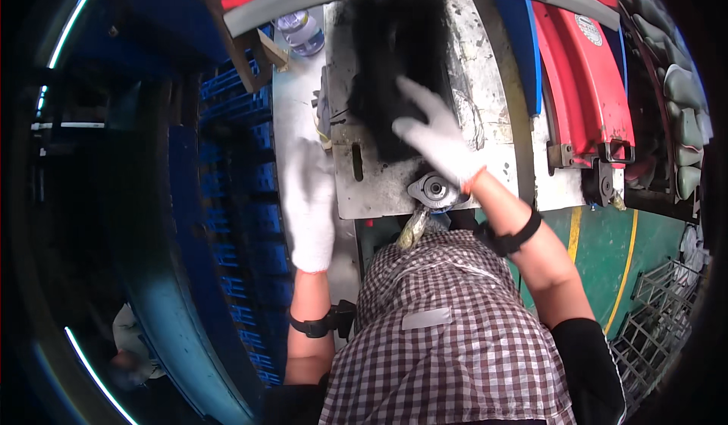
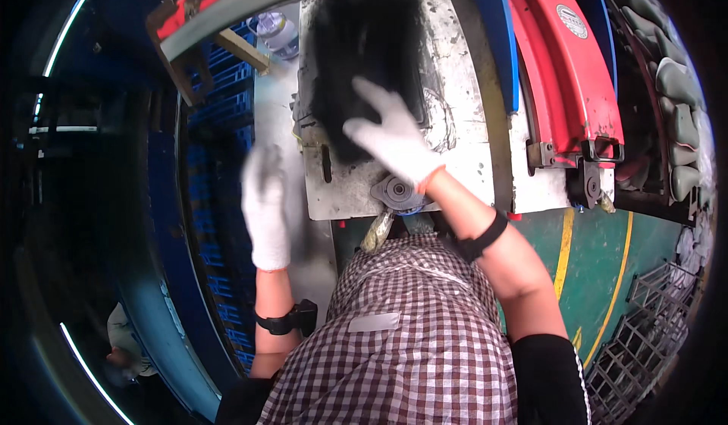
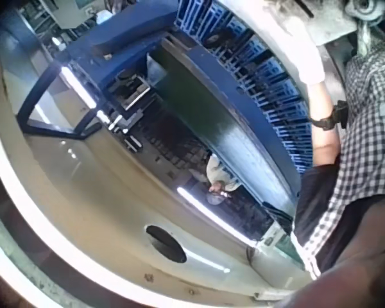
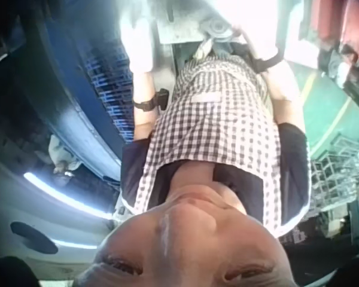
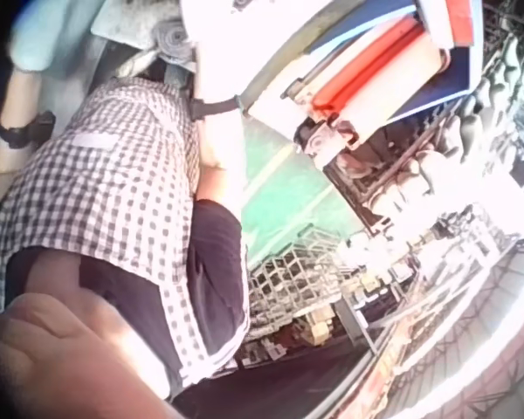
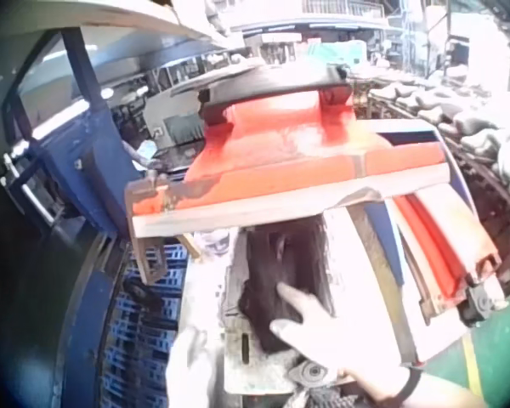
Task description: Attaching the shoe upper to the sole using a hydraulic lasting machine in a factory environment.
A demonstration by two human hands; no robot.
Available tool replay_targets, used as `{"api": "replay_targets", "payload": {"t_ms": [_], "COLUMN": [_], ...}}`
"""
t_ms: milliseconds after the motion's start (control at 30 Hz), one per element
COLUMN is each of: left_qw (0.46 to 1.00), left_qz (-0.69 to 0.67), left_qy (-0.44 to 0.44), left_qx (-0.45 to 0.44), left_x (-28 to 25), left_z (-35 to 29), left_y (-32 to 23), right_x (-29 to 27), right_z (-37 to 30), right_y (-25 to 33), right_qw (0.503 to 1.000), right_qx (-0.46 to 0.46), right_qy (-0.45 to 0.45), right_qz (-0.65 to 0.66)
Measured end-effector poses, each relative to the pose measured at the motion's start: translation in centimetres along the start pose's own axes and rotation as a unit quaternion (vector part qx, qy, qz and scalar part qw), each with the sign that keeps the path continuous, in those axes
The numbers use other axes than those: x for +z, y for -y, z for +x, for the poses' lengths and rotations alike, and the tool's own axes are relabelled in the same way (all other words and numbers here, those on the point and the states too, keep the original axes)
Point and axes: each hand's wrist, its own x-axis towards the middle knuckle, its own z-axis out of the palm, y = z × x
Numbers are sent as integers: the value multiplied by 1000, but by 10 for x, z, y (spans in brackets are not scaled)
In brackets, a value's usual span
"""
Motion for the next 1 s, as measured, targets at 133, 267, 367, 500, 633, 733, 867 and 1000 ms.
{"api": "replay_targets", "payload": {"t_ms": [133, 267, 367, 500, 633, 733, 867, 1000], "left_qw": [965, 920, 858, 710, 796, 787, 782, 816], "left_qz": [45, 57, 194, 354, 369, 387, 408, 337], "left_qy": [-130, -141, -97, -48, 118, 136, 285, 462], "left_qx": [222, 362, 466, 607, 464, 460, 376, 77], "left_x": [0, 7, 17, 59, 93, 88, 79, 87], "left_z": [39, 84, 127, 188, 205, 199, 186, 172], "left_y": [-83, -151, -189, -238, -270, -282, -282, -258], "right_x": [-16, 3, 13, 13, 10, -7, -58, -96], "right_z": [59, 78, 72, 65, 68, 57, -3, -102], "right_y": [1, -7, -10, -9, -21, -46, -78, -82], "right_qw": [963, 923, 922, 920, 923, 944, 989, 936], "right_qx": [52, 90, 103, 100, 117, 141, 48, 263], "right_qy": [-70, -48, -36, -29, -12, -4, -114, 144], "right_qz": [-254, -370, -370, -377, -366, -298, -83, 186]}}
